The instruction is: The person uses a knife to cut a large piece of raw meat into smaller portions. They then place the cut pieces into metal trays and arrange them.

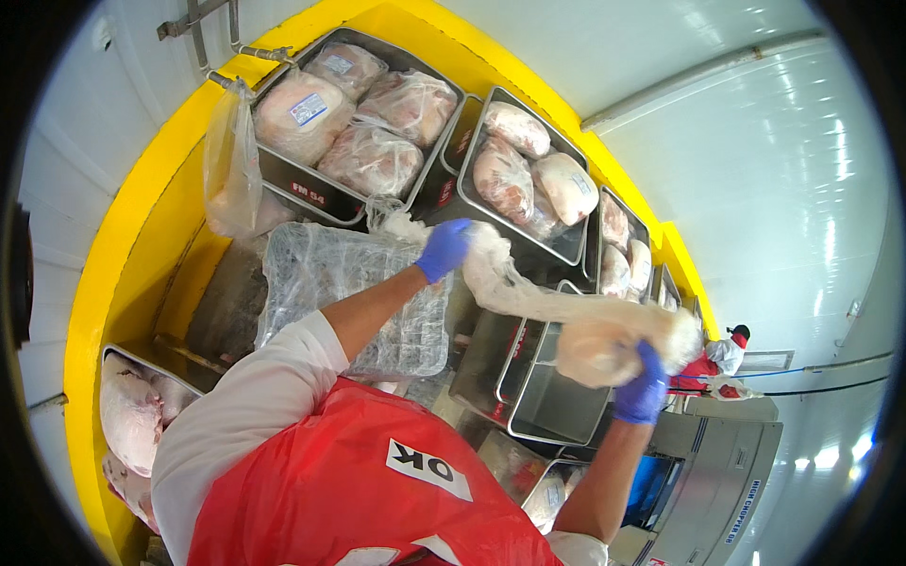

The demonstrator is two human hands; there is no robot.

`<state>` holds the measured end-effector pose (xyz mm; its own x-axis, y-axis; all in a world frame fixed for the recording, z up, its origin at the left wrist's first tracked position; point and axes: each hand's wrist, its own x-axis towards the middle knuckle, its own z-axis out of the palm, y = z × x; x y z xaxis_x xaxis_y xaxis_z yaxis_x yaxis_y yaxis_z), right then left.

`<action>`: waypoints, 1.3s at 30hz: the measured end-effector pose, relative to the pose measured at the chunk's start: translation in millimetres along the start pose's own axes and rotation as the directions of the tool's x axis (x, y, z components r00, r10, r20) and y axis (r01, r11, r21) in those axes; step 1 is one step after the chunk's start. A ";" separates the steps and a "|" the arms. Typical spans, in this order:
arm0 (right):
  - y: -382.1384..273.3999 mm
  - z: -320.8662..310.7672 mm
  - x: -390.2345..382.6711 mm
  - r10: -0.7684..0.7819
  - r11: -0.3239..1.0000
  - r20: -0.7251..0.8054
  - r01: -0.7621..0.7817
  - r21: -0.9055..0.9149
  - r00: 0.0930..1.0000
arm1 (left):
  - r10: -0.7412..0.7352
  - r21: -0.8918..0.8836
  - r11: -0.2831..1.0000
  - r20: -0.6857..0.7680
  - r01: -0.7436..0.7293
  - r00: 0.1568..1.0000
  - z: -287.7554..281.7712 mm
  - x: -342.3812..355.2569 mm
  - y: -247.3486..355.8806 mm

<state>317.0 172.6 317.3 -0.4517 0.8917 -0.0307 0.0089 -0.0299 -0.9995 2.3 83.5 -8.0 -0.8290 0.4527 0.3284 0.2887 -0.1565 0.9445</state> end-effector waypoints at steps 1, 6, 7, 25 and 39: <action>34.8 -18.9 9.5 0.025 0.999 0.045 -0.023 -0.037 0.999 | -0.043 -0.230 0.972 0.048 0.053 0.998 9.6 -4.5 52.9; 118.4 102.5 -12.7 0.075 0.978 0.223 -0.029 -0.205 0.972 | 0.132 -0.168 0.980 0.160 -0.105 0.978 -16.1 4.3 183.0; 140.0 85.3 -2.5 0.154 0.902 0.306 -0.007 -0.432 0.940 | 0.065 -0.133 0.991 0.267 -0.031 0.962 -17.3 -5.5 202.7; 33.7 -13.8 24.1 -0.233 0.891 0.252 0.103 0.441 0.939 | -0.162 0.640 0.761 0.350 -0.109 0.923 -72.8 -58.0 26.2; 39.4 -137.4 -51.1 -0.196 0.899 -0.153 0.240 0.366 0.968 | -0.233 0.399 0.908 0.220 0.131 0.947 -43.7 -50.2 -136.4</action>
<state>463.0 187.9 278.7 -0.3023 0.9387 0.1656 -0.4271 0.0219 -0.9039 -16.4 43.8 -153.3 -0.7471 0.6584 0.0908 0.3446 0.2669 0.9000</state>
